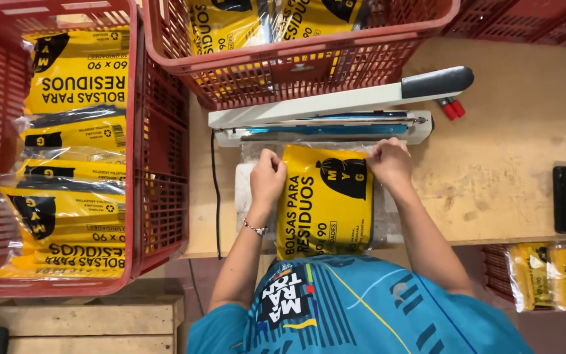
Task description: The person repeatedly picks yellow plastic bags labeled 'BOLSAS PARA RESIDUOS' from a red basket, places them on a heat sealer, presses the handle to seal the package, and then places the sealed bag into a second red basket. The process is repeated continuously throughout the clip.
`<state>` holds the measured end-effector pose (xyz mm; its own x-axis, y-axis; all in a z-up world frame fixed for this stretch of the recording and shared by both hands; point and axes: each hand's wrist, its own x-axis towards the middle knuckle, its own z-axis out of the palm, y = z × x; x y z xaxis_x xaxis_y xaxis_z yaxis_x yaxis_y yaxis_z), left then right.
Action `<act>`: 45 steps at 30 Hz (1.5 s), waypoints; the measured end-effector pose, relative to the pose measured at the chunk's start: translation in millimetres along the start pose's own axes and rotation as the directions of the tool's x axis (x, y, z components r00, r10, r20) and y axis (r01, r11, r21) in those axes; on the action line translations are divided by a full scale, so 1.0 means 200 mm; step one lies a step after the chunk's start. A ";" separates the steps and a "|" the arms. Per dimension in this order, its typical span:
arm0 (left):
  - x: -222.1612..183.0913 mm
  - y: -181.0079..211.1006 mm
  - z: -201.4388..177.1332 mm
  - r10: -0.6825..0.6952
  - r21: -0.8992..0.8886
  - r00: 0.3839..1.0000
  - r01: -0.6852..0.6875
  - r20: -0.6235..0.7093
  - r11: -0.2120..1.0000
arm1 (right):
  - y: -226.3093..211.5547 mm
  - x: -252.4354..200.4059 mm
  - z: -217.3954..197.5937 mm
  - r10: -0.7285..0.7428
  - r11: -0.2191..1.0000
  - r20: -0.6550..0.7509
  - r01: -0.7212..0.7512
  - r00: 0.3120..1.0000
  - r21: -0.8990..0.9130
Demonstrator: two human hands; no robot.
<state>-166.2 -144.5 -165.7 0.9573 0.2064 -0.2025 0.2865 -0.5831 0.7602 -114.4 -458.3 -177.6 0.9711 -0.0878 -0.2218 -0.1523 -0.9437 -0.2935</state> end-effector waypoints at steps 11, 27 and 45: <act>0.21 -0.11 0.08 0.200 0.209 0.895 -0.123 -0.400 0.970 | -0.11 0.23 -0.04 0.025 0.914 -0.174 0.048 0.984 0.402; 0.38 -0.21 0.20 0.170 0.242 0.797 -0.031 -0.579 0.970 | -0.61 0.36 -0.59 -0.744 0.571 -0.629 0.703 0.224 -0.425; 0.18 -0.07 0.01 0.031 0.223 0.923 0.060 -0.384 0.973 | -0.52 0.59 -0.24 -0.152 0.952 0.314 0.224 0.937 -0.207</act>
<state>-135.5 -129.2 -185.1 0.8774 0.4741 0.0735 0.3450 -0.7300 0.5900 24.8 -385.6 -127.9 0.8754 0.1617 -0.4555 0.1107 -0.9844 -0.1366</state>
